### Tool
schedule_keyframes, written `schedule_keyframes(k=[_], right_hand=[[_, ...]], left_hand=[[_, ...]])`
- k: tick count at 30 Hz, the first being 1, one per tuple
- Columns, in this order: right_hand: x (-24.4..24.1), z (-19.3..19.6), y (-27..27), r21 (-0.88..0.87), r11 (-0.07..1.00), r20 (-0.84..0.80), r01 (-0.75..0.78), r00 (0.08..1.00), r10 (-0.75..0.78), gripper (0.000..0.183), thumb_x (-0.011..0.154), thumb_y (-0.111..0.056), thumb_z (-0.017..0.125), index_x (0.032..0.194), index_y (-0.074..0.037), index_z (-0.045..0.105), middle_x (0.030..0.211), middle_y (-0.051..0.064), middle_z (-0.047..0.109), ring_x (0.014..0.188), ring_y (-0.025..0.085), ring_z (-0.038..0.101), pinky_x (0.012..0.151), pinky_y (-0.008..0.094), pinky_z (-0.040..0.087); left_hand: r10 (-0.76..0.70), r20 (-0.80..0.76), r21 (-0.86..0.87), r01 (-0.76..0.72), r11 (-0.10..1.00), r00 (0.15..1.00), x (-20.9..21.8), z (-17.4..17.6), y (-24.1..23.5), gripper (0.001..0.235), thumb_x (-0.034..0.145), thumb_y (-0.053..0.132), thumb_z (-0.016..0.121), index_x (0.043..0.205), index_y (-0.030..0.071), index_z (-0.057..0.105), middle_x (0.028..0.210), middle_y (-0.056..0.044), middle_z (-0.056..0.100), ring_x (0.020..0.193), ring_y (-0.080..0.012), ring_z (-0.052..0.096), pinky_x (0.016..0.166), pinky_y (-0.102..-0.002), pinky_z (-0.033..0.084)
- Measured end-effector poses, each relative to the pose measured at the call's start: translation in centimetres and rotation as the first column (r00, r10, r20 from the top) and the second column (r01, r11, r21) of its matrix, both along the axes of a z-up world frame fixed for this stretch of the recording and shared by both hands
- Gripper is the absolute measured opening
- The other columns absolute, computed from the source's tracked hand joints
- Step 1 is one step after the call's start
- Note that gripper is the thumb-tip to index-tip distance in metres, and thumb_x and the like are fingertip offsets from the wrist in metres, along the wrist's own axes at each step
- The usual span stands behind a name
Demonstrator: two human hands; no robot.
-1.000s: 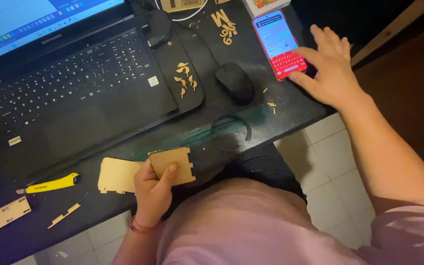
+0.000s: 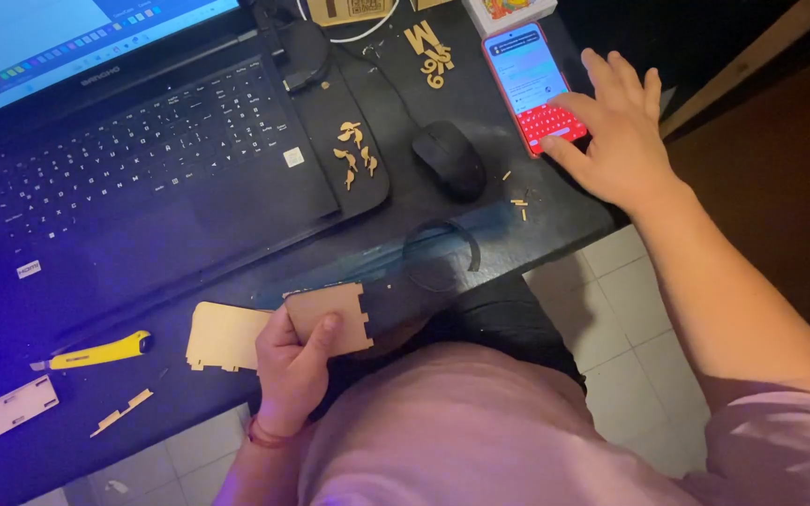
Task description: Sanding the edges of laser-cut wooden pieces to remove burrs and smooth the finish.
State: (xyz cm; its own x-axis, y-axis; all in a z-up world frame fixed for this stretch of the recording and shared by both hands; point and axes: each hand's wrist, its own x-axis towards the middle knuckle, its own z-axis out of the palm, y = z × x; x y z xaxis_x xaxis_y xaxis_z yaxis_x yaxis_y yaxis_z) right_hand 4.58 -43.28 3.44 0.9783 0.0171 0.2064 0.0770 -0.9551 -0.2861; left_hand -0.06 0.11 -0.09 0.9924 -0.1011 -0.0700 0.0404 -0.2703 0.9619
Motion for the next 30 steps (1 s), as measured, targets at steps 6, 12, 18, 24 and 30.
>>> schedule_keyframes(k=[6, 12, 18, 24, 30], right_hand=[[0.0, -0.5, -0.3, -0.009, 1.000, 0.022, -0.023, 0.999, 0.024, 0.046, 0.097, -0.039, 0.062, 0.131, -0.008, 0.061, 0.157, 0.031, 0.034, 0.144, 0.057, 0.023, 0.109, 0.075, 0.007], [-1.1, 0.1, 0.0, -0.018, 1.000, -0.001, -0.014, 1.000, 0.014, 0.049, 0.096, -0.043, 0.063, 0.132, -0.010, 0.060, 0.159, 0.030, 0.033, 0.146, 0.055, 0.021, 0.112, 0.071, 0.006], [-1.2, -0.8, 0.1, -0.009, 1.000, 0.024, 0.001, 1.000, -0.001, 0.049, 0.097, -0.045, 0.062, 0.130, -0.009, 0.063, 0.158, 0.030, 0.035, 0.145, 0.055, 0.023, 0.111, 0.073, 0.005], [-0.7, -0.2, 1.3, -0.043, 0.997, 0.053, -0.070, 0.996, 0.072, 0.042, 0.092, -0.036, 0.068, 0.127, -0.011, 0.066, 0.155, 0.026, 0.039, 0.142, 0.056, 0.029, 0.105, 0.080, 0.013], [-1.6, -1.1, 0.7, 0.007, 1.000, 0.071, -0.012, 0.997, 0.011, 0.041, 0.097, -0.039, 0.064, 0.125, -0.009, 0.065, 0.156, 0.027, 0.040, 0.144, 0.055, 0.028, 0.111, 0.075, 0.008]], left_hand=[[-0.031, -0.023, -0.003, 0.031, 1.000, 0.999, 0.1, 0.5, 0.1, 0.028, 0.087, 0.032, 0.069, 0.098, 0.006, 0.068, 0.083, 0.002, 0.065, 0.077, -0.0114, 0.055, 0.065, -0.028, 0.049], [0.002, -0.087, -0.054, -0.007, 0.999, 0.996, 0.1, 0.8, -0.5, 0.022, 0.085, 0.020, 0.071, 0.101, 0.005, 0.071, 0.090, -0.003, 0.073, 0.080, -0.0107, 0.063, 0.070, -0.028, 0.054], [-0.030, -0.036, -0.048, 0.029, 0.998, 0.999, 0.1, 1.0, -0.4, 0.024, 0.086, 0.022, 0.070, 0.103, 0.005, 0.071, 0.090, -0.002, 0.072, 0.081, -0.0112, 0.061, 0.071, -0.028, 0.053], [-0.009, -0.039, -0.023, 0.008, 1.000, 0.999, 0.2, 1.2, -0.5, 0.025, 0.086, 0.025, 0.070, 0.101, 0.005, 0.072, 0.092, -0.003, 0.073, 0.082, -0.0120, 0.062, 0.072, -0.028, 0.053], [-0.037, -0.024, -0.002, 0.037, 0.999, 0.999, 0.1, 0.5, 0.0, 0.031, 0.086, 0.035, 0.069, 0.096, 0.006, 0.069, 0.084, 0.002, 0.066, 0.077, -0.0111, 0.056, 0.064, -0.028, 0.049]])
